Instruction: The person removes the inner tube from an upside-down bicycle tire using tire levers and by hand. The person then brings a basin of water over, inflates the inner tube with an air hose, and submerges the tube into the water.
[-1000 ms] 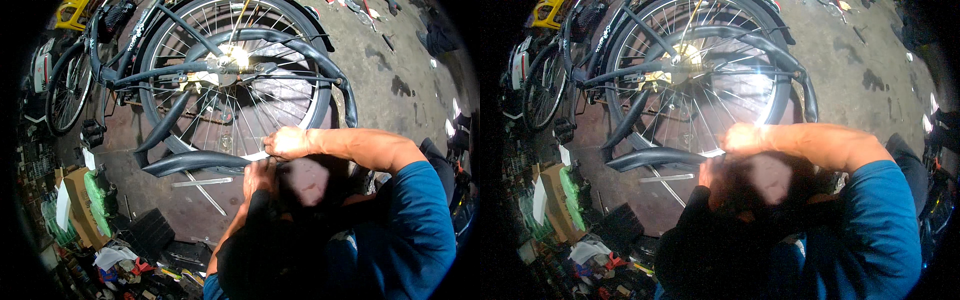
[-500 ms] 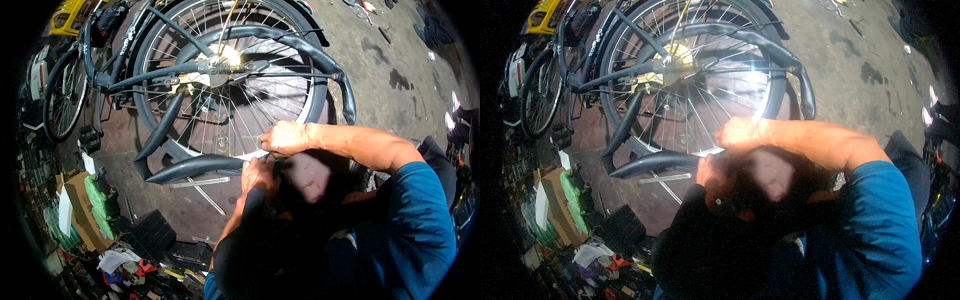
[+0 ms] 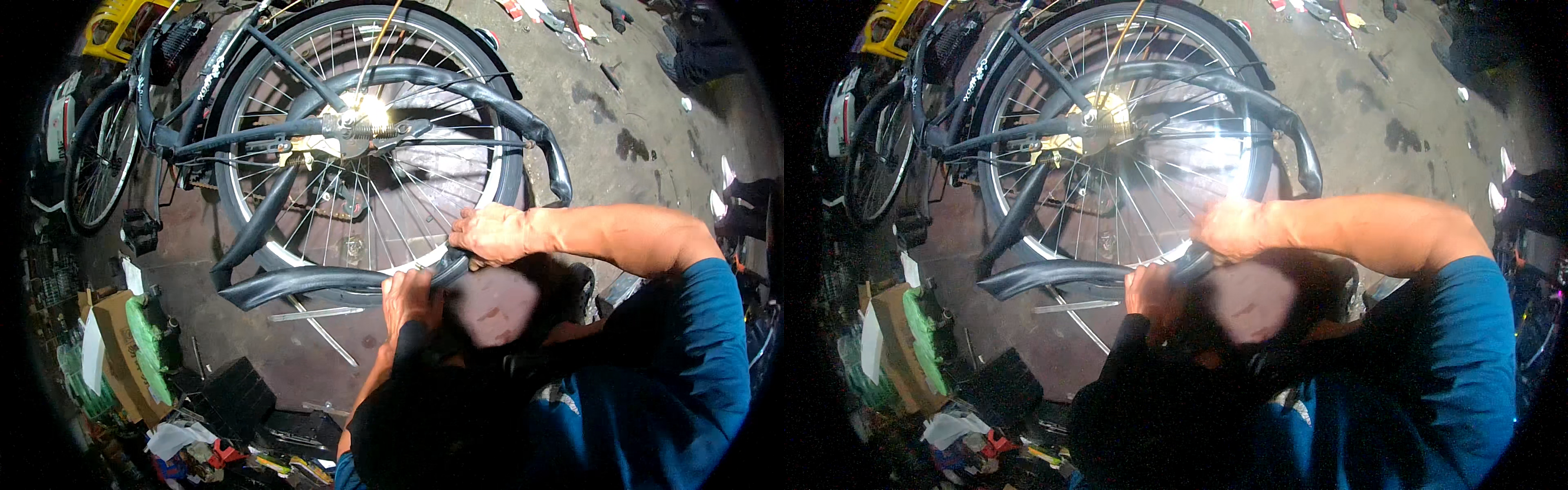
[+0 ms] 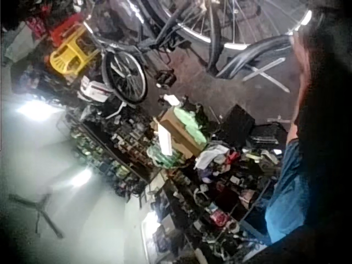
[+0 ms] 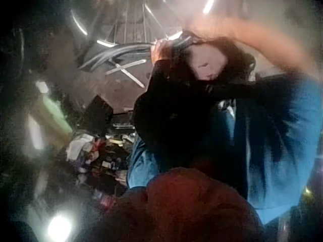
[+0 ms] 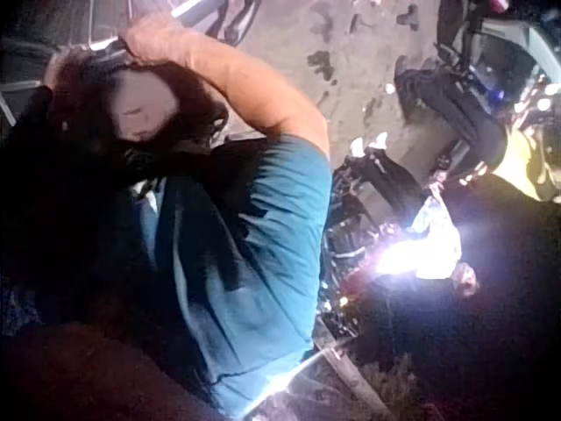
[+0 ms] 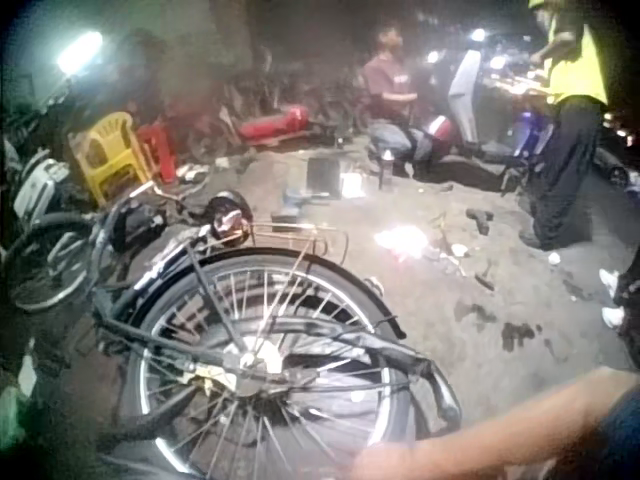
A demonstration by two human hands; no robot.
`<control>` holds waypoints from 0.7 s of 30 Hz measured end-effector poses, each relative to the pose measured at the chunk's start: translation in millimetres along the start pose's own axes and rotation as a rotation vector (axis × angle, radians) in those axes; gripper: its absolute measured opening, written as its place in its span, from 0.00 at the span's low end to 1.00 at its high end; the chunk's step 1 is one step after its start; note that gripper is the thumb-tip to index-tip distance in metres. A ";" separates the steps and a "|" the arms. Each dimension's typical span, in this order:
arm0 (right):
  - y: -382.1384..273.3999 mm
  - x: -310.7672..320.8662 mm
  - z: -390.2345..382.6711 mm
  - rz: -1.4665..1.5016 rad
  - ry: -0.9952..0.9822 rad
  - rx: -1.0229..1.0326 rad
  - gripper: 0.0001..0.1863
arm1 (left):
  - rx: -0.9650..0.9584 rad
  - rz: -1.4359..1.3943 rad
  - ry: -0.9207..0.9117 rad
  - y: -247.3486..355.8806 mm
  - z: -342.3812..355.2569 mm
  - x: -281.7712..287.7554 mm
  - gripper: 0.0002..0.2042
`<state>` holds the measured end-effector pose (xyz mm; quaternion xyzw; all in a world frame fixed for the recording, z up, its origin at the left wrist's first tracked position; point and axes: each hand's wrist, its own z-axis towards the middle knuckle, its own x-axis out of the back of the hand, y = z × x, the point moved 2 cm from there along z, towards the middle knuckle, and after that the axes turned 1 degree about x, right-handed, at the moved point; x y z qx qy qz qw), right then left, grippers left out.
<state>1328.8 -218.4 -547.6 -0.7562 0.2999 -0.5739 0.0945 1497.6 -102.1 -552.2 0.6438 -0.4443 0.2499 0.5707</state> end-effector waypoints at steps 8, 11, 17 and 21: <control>4.4 65.3 1.2 0.217 0.150 -0.183 0.17 | -0.183 0.058 0.069 -22.9 -28.0 -19.3 0.23; 0.0 94.2 -1.9 0.336 0.211 -0.315 0.17 | -0.336 0.188 0.216 -27.1 -41.1 -12.4 0.22; -9.1 136.1 -12.1 0.939 -0.038 -0.218 0.17 | 0.395 -1.245 0.224 -42.7 -47.0 5.9 0.12; -34.8 104.2 -24.6 1.008 -0.464 0.028 0.19 | 0.295 -2.098 0.496 -61.7 -48.0 19.6 0.19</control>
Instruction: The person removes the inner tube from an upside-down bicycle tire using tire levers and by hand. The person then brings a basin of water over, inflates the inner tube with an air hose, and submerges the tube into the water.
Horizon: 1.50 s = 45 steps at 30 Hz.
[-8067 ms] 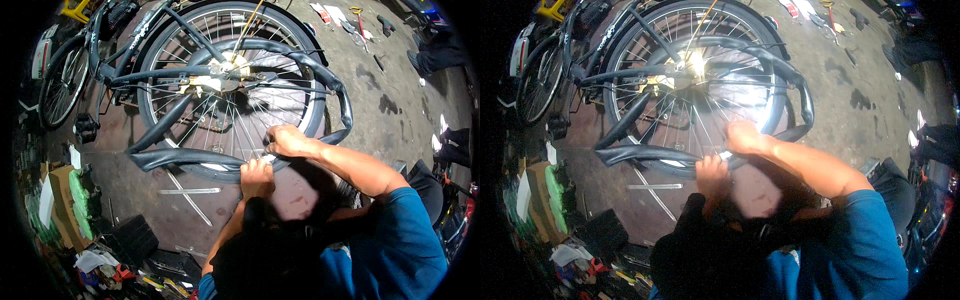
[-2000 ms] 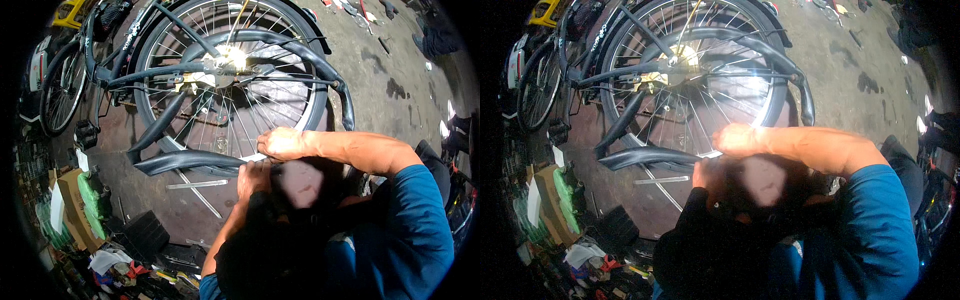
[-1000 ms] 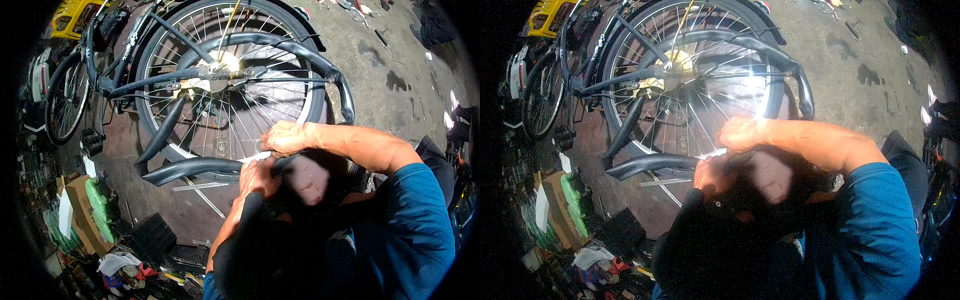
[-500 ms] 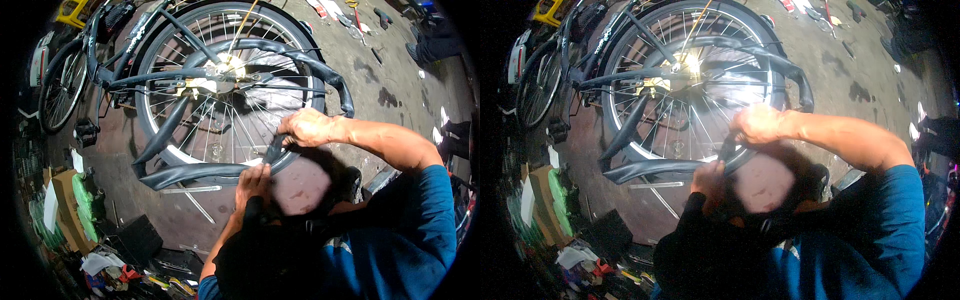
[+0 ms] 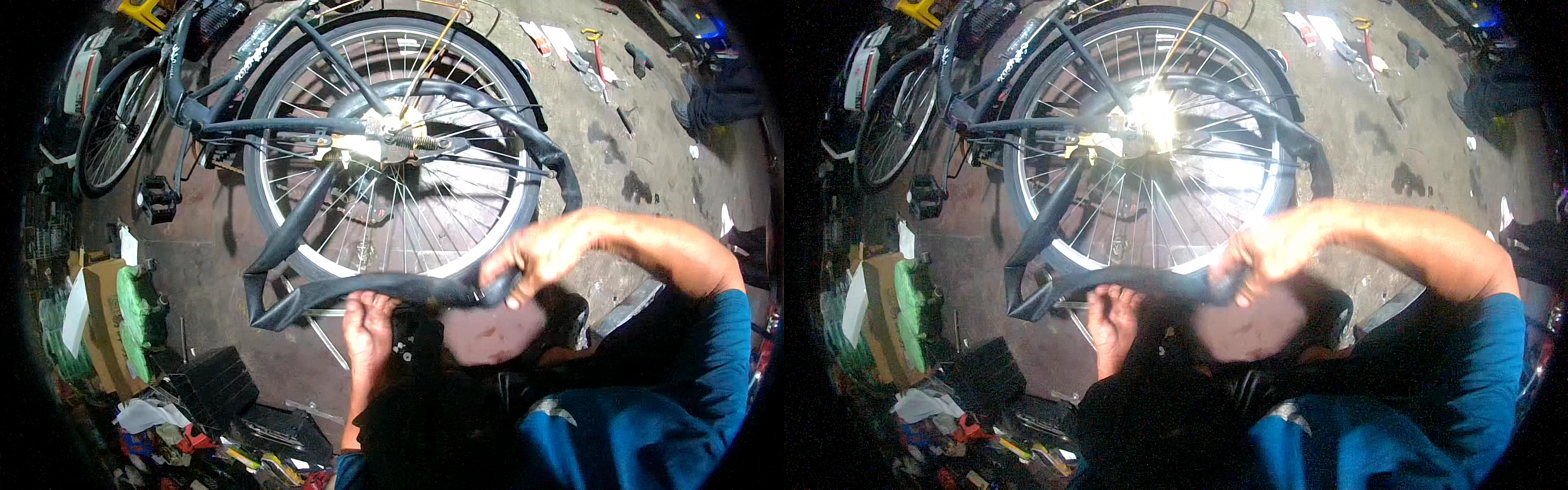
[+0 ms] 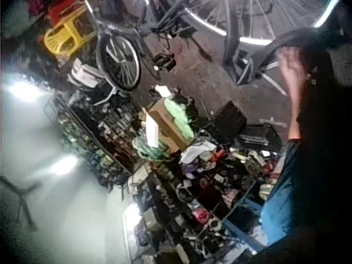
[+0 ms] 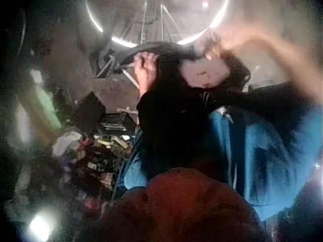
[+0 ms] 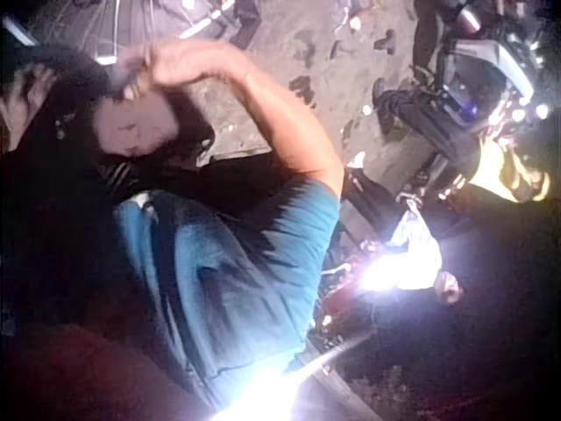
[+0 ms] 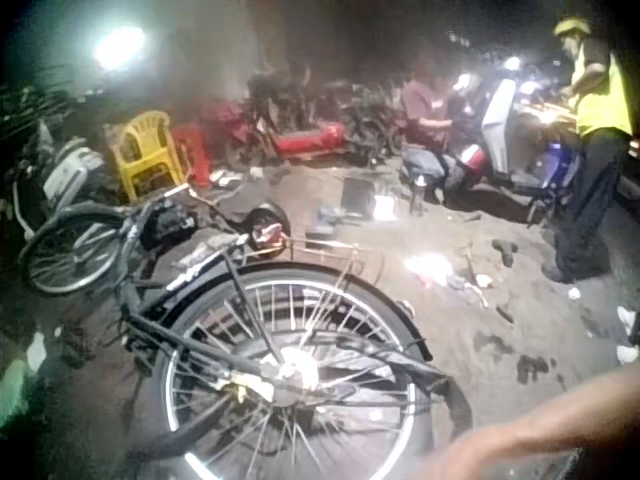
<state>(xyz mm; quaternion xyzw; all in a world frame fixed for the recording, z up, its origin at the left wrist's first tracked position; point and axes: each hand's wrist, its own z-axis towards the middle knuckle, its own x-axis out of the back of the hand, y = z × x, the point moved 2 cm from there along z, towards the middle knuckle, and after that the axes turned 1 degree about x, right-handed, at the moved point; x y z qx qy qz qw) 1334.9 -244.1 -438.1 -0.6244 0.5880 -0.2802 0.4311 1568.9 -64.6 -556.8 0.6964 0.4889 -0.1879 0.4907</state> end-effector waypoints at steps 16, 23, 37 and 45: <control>57.7 123.9 -57.9 -0.844 1.382 -0.449 0.18 | 0.182 1.521 0.522 57.2 -73.7 42.5 0.06; 115.2 114.2 -57.9 -0.590 1.336 -0.536 0.15 | -0.796 1.700 0.508 138.6 3.5 -28.8 0.20; 147.4 86.6 -56.3 -0.257 1.337 -0.387 0.27 | -0.468 1.872 0.725 170.3 75.4 -23.8 0.11; 241.5 34.6 -21.6 0.354 2.047 -0.105 0.25 | -0.290 1.563 0.326 126.6 90.7 -35.6 0.29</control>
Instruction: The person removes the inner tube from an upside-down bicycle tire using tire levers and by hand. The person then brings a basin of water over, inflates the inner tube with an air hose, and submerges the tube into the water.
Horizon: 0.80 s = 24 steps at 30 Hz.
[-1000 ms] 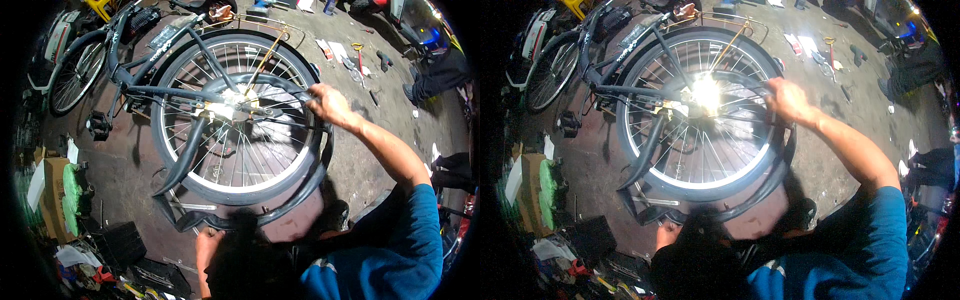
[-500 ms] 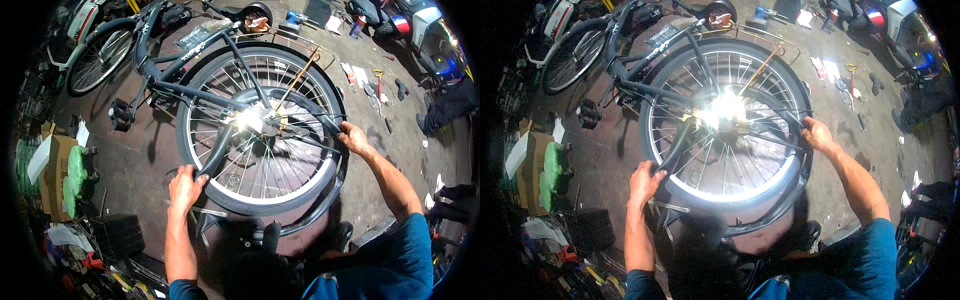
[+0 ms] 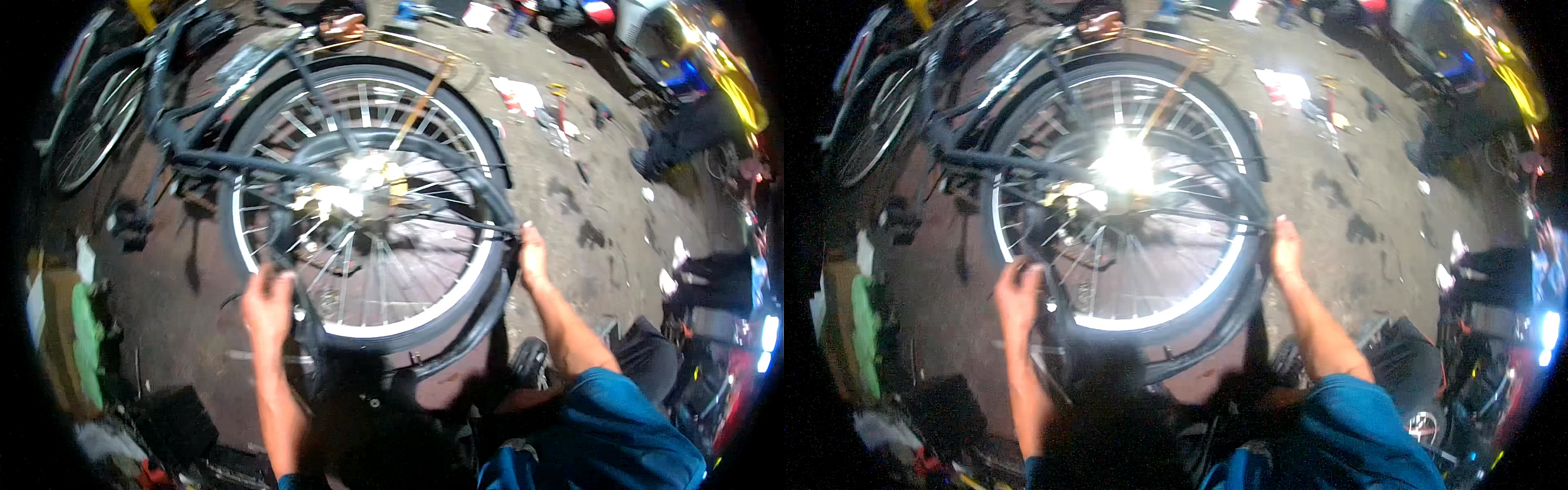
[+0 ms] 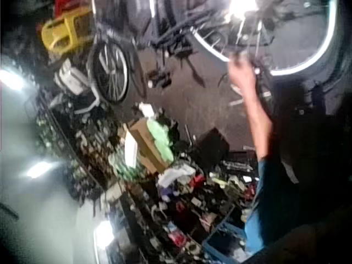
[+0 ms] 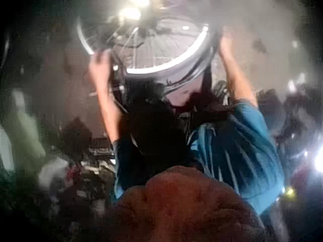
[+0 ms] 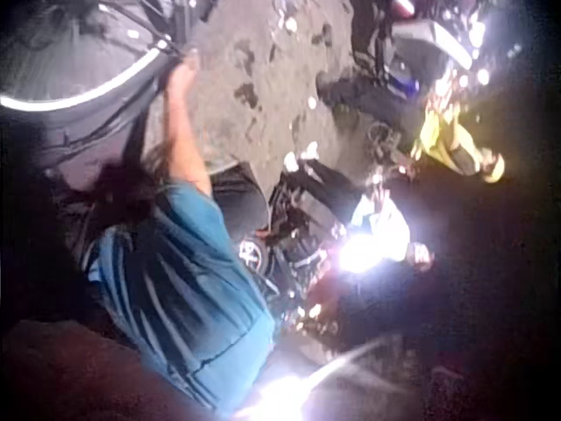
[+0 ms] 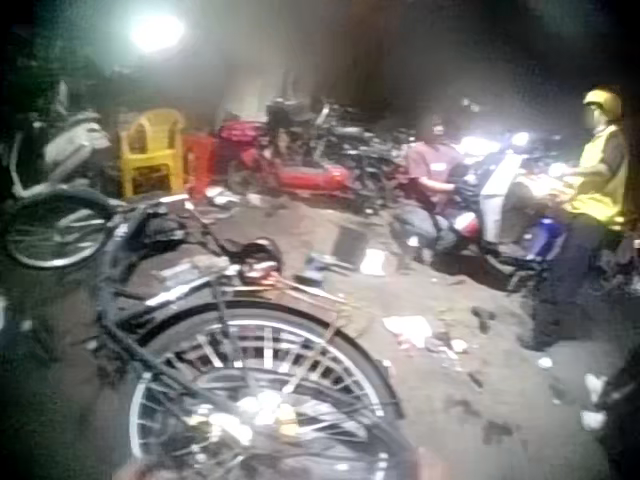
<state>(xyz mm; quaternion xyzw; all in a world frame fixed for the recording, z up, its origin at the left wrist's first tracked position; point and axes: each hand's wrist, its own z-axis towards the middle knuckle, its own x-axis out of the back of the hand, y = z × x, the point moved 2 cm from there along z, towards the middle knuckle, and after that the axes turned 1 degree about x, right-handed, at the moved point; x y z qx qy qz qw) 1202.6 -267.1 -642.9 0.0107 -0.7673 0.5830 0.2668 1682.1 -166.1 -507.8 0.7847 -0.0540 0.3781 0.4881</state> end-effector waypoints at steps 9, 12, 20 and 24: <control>-18.6 -3.2 -64.3 0.014 0.178 0.110 0.16 | -0.202 0.189 0.097 12.7 29.3 -32.7 0.22; -30.6 -11.4 -74.1 -0.258 0.099 0.031 0.23 | -0.176 0.338 0.137 4.0 40.5 -27.9 0.15; -29.7 1.7 -48.7 0.149 -0.051 -0.143 0.22 | -0.198 0.250 0.197 4.0 57.3 14.4 0.16; -42.9 -11.4 -56.7 0.027 -0.002 -0.082 0.24 | -0.152 0.027 0.040 12.0 41.7 0.2 0.16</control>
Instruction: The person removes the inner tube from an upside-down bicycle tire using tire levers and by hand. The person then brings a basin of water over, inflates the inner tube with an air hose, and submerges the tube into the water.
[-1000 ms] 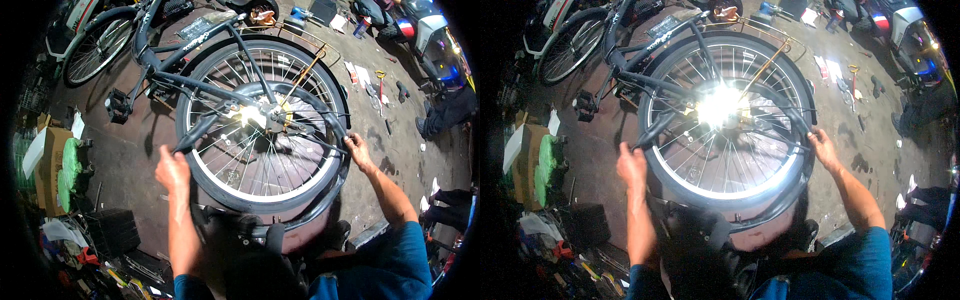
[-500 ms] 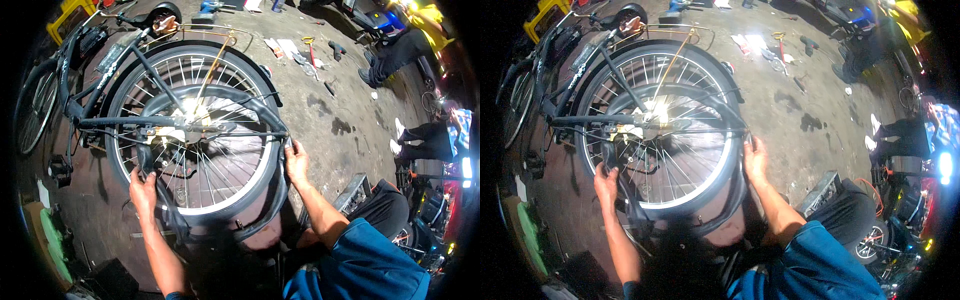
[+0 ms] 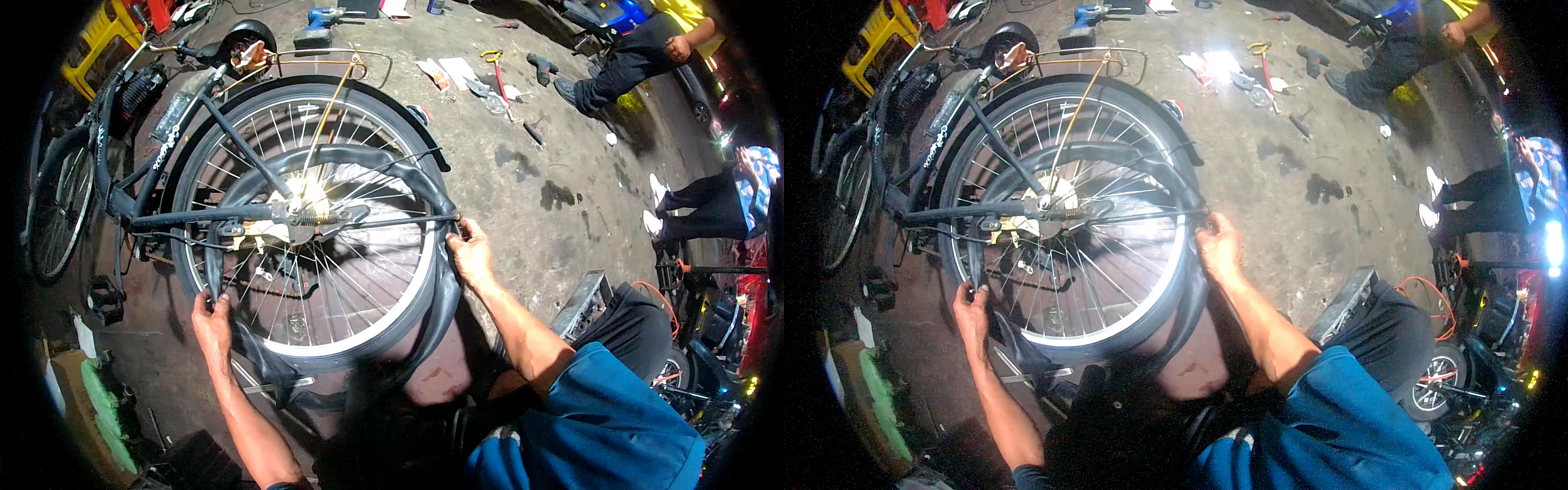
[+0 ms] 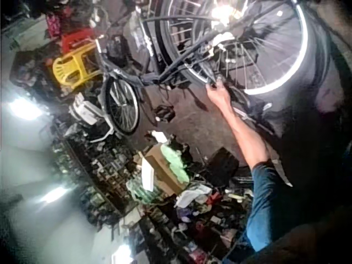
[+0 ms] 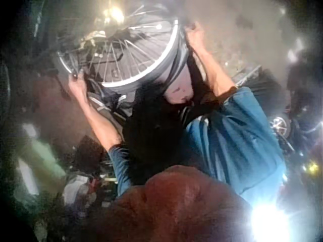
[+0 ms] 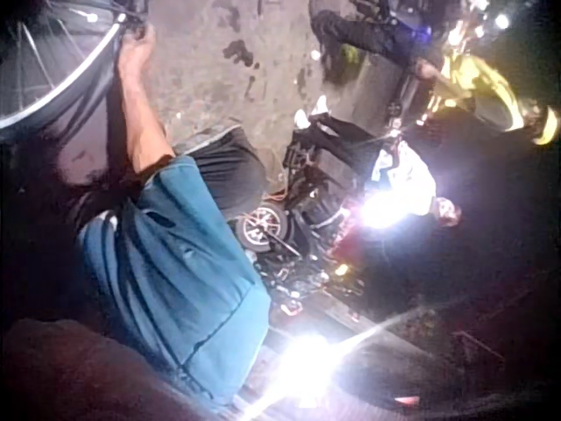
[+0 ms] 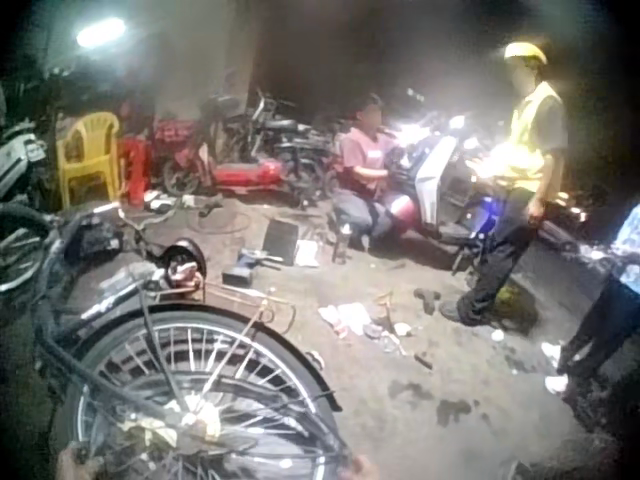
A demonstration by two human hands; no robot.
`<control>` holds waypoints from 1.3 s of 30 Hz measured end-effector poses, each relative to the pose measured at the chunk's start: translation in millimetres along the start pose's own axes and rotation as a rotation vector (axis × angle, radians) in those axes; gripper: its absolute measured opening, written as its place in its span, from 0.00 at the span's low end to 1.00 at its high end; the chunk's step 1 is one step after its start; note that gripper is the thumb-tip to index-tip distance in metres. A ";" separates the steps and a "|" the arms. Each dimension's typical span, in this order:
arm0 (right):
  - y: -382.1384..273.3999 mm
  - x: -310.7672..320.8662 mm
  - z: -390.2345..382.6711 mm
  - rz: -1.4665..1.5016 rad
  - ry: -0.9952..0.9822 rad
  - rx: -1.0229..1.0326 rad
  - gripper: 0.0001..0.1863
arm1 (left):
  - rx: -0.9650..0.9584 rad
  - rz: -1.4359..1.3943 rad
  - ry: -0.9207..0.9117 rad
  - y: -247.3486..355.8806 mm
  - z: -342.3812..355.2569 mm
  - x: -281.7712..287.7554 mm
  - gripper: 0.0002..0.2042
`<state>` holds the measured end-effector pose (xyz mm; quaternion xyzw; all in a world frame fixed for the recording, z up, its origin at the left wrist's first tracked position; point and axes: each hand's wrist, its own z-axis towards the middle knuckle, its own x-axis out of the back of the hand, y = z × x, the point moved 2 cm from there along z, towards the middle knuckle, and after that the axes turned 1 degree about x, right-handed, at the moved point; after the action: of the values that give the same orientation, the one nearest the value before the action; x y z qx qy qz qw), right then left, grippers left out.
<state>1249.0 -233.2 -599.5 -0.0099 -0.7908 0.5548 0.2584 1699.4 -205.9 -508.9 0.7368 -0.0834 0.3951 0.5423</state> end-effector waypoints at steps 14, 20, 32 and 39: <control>-162.8 -16.5 56.5 -0.521 -0.037 0.726 0.12 | 0.113 -0.099 0.063 -11.3 -13.1 -14.3 0.14; -237.5 -141.4 63.1 -0.723 -0.242 1.281 0.14 | -0.106 0.285 0.292 -6.7 -29.1 -17.2 0.12; -262.0 -261.6 98.1 -1.140 -0.524 1.277 0.08 | -0.073 -0.075 0.223 -10.4 -41.5 5.6 0.25; -317.9 -284.3 168.6 -0.737 -0.213 0.868 0.16 | -0.086 0.098 0.141 -35.3 -120.0 -14.5 0.29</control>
<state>1510.6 -588.3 -474.3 0.4287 -0.4639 0.6996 0.3340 1650.0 -92.6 -532.6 0.6784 -0.0979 0.4680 0.5578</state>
